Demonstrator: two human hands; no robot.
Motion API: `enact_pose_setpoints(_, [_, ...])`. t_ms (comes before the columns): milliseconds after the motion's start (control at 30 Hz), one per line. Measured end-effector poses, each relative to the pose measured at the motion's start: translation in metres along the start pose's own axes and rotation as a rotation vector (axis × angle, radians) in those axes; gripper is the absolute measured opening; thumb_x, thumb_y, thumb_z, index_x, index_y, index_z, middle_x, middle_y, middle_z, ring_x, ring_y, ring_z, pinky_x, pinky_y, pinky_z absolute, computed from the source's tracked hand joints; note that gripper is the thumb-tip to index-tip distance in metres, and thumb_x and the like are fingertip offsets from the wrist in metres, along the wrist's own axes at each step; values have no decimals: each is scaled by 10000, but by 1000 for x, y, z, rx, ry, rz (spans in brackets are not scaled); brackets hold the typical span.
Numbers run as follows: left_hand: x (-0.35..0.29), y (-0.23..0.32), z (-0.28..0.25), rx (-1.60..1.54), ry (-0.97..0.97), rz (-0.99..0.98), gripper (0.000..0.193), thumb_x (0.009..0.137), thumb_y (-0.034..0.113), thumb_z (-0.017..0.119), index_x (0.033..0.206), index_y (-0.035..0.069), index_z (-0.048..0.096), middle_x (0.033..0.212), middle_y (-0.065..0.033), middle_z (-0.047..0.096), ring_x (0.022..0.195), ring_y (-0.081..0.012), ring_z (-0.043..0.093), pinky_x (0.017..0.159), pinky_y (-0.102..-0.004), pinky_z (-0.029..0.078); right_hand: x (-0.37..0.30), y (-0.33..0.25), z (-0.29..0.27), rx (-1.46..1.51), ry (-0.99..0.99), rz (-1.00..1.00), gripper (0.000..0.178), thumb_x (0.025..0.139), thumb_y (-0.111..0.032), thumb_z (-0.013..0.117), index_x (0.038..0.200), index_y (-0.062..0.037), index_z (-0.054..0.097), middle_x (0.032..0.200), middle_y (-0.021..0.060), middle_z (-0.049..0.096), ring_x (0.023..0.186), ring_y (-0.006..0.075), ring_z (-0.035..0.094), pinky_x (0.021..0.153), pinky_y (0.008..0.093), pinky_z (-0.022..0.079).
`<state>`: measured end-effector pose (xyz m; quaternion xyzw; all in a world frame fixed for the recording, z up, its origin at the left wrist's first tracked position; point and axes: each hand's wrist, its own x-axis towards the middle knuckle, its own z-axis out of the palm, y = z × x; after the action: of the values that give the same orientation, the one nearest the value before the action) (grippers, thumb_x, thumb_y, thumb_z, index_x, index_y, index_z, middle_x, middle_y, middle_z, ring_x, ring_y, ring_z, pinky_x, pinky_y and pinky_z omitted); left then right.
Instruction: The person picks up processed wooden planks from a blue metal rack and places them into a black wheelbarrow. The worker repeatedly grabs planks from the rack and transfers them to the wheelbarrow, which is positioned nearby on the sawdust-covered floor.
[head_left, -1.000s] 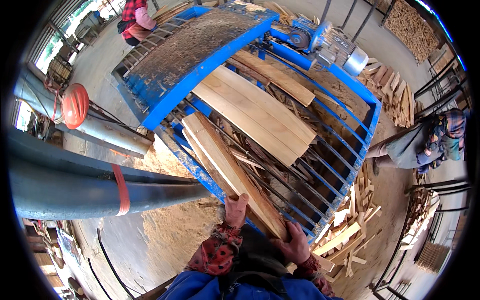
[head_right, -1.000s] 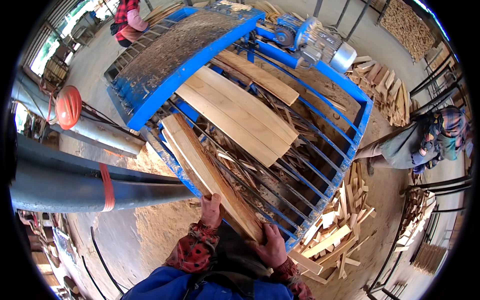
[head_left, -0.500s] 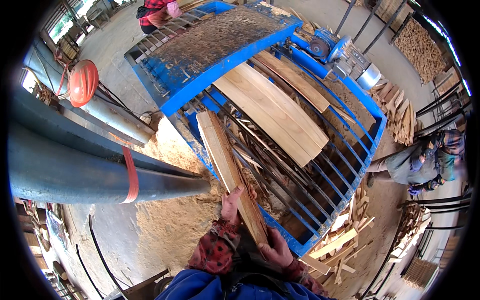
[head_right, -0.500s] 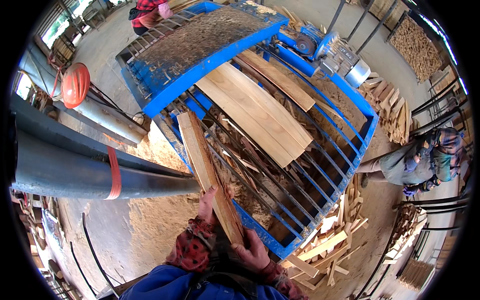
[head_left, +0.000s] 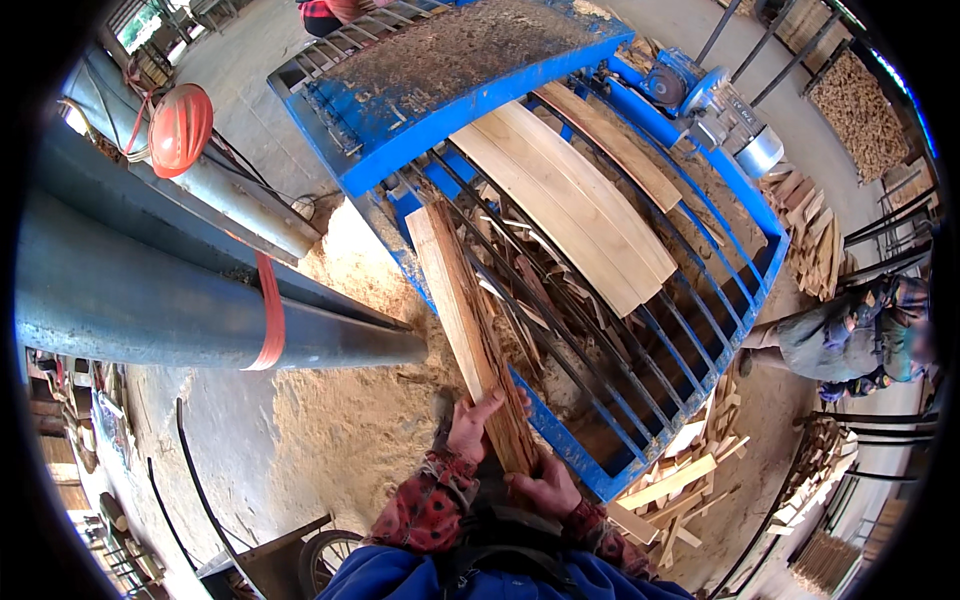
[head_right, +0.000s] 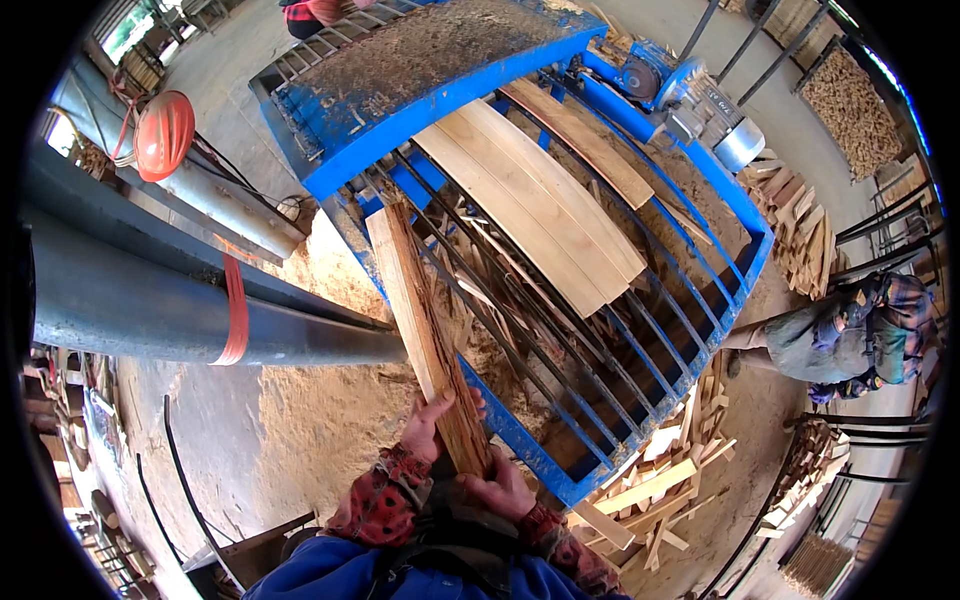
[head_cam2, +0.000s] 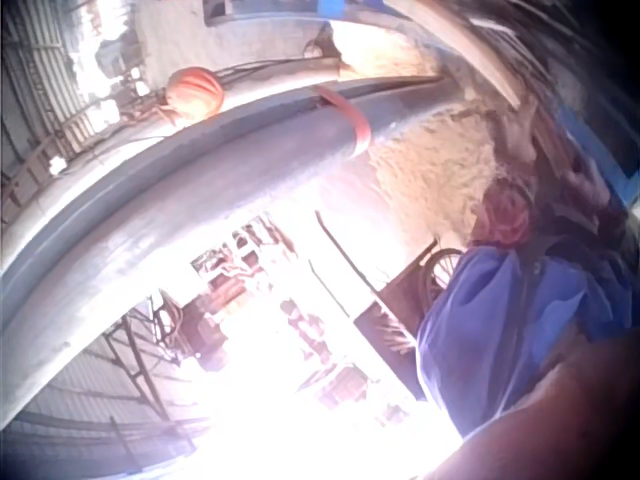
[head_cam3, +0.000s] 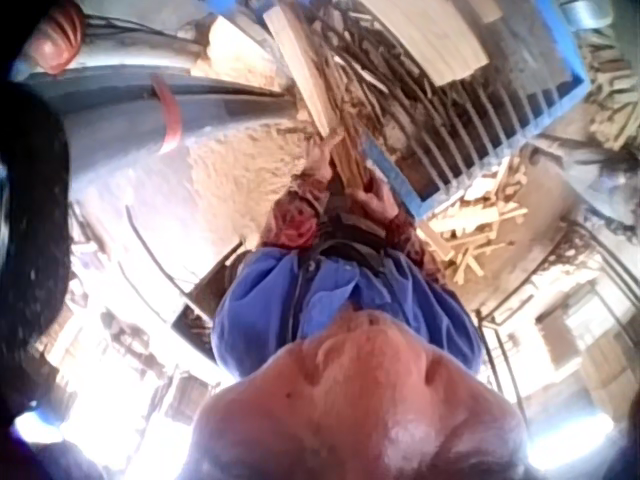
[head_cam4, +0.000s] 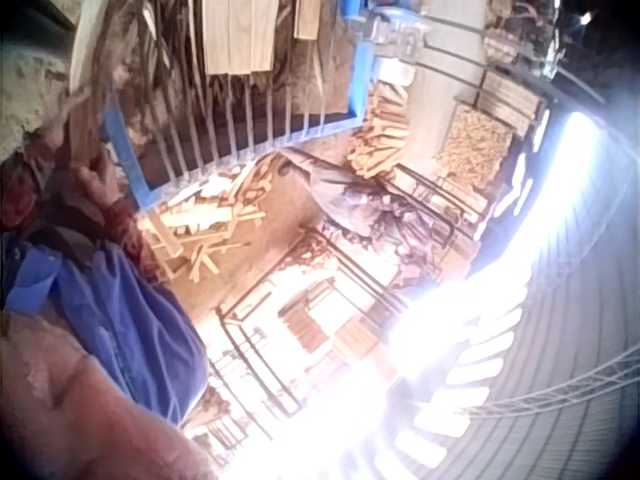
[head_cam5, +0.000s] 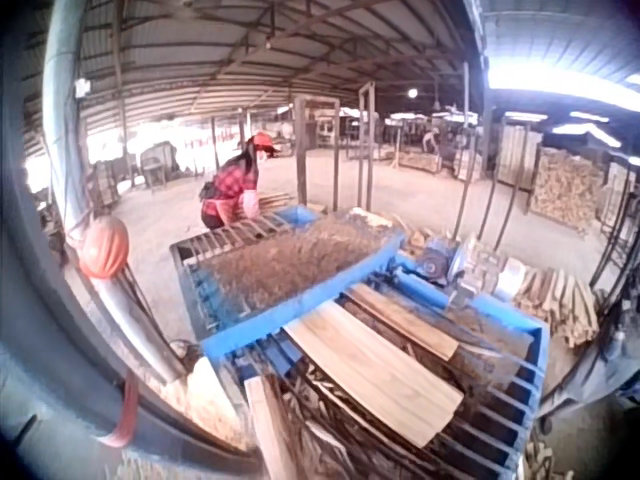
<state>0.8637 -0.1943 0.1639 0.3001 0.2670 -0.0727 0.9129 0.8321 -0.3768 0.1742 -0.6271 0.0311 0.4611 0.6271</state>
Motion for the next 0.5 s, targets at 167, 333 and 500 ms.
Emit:
enact_pose_setpoints(167, [-28, -18, -7, 83, -79, -78, 426, 906, 166, 623, 1258, -31, 489, 1079, -187, 636, 988, -293, 637, 878, -432, 530, -9, 3, 14, -70, 109, -147, 654, 760, -273, 775, 1236, 46, 461, 1015, 136, 637, 909, 182, 625, 782, 310, 506])
enact_pose_setpoints(333, [-45, -10, -27, 42, -141, -130, 390, 880, 115, 635, 1224, -32, 526, 1031, -168, 654, 930, -251, 647, 843, -393, 528, -14, 30, 43, -148, 181, -179, 698, 744, -318, 787, 1246, 47, 468, 1036, 162, 641, 986, 197, 608, 852, 332, 484])
enact_pose_setpoints(500, [-65, 23, -92, 239, -153, -145, 362, 855, 113, 664, 1167, -36, 557, 953, -134, 678, 811, -227, 657, 756, -352, 545, -18, 29, 105, -352, 26, -109, 531, 818, -265, 740, 1204, 33, 531, 996, 118, 648, 910, 169, 613, 799, 305, 498])
